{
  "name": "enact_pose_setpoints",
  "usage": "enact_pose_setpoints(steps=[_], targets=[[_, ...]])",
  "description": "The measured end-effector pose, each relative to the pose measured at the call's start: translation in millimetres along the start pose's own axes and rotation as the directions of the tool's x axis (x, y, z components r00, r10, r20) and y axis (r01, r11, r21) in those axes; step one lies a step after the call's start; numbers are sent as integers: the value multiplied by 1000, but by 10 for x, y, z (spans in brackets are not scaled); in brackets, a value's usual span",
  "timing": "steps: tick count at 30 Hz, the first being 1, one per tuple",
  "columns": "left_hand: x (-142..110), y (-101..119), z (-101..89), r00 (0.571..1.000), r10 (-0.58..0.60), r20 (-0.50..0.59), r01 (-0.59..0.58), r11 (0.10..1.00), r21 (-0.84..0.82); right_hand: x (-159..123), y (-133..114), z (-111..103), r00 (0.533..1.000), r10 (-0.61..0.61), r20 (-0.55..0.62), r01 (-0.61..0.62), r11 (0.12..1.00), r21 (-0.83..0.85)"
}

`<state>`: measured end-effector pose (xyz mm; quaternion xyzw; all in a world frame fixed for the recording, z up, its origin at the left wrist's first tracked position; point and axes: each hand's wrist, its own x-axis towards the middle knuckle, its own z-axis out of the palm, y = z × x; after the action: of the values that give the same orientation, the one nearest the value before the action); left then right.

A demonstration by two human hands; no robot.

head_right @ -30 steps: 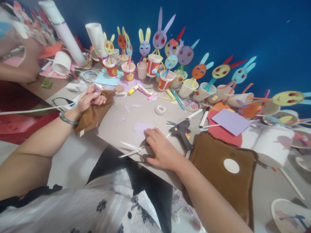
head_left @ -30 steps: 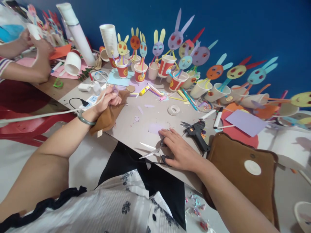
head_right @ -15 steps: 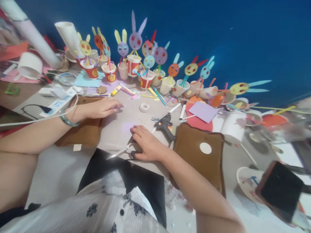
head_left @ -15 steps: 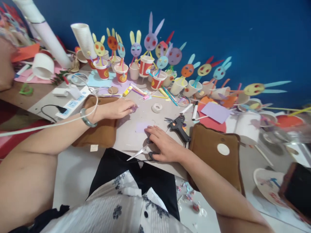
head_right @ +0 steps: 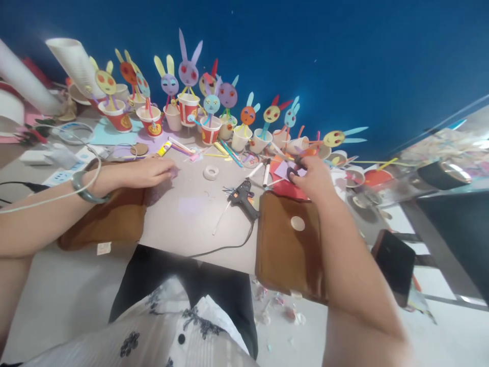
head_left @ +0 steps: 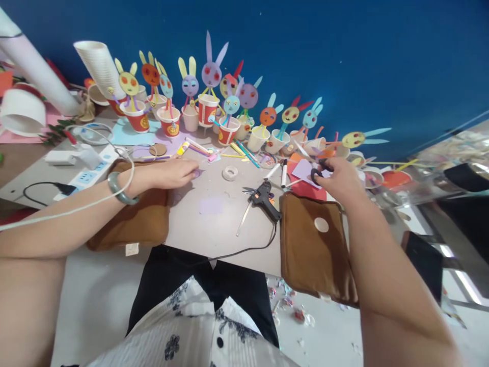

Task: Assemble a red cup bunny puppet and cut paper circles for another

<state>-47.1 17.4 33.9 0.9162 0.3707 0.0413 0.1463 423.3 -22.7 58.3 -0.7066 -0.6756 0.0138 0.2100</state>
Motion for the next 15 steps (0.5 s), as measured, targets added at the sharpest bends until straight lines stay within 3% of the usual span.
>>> enact_pose_setpoints(steps=[3,8,12,15], targets=[[165,119,-86,998,-22,-67,15,995,-100,108,327,128,998,-5,59,5,1000,-9],[544,399,-94,965,-196,-176,129,933,-335,138,476,312,1000,15,25,-16,999,31],[761,488,11,908,-240,-344,-26,787,-617,187,571,303,981,117,-152,-104,991,90],[809,418,121,839,-397,-372,-54,619,-784,220,663,231,909,243,-339,-180,962,204]])
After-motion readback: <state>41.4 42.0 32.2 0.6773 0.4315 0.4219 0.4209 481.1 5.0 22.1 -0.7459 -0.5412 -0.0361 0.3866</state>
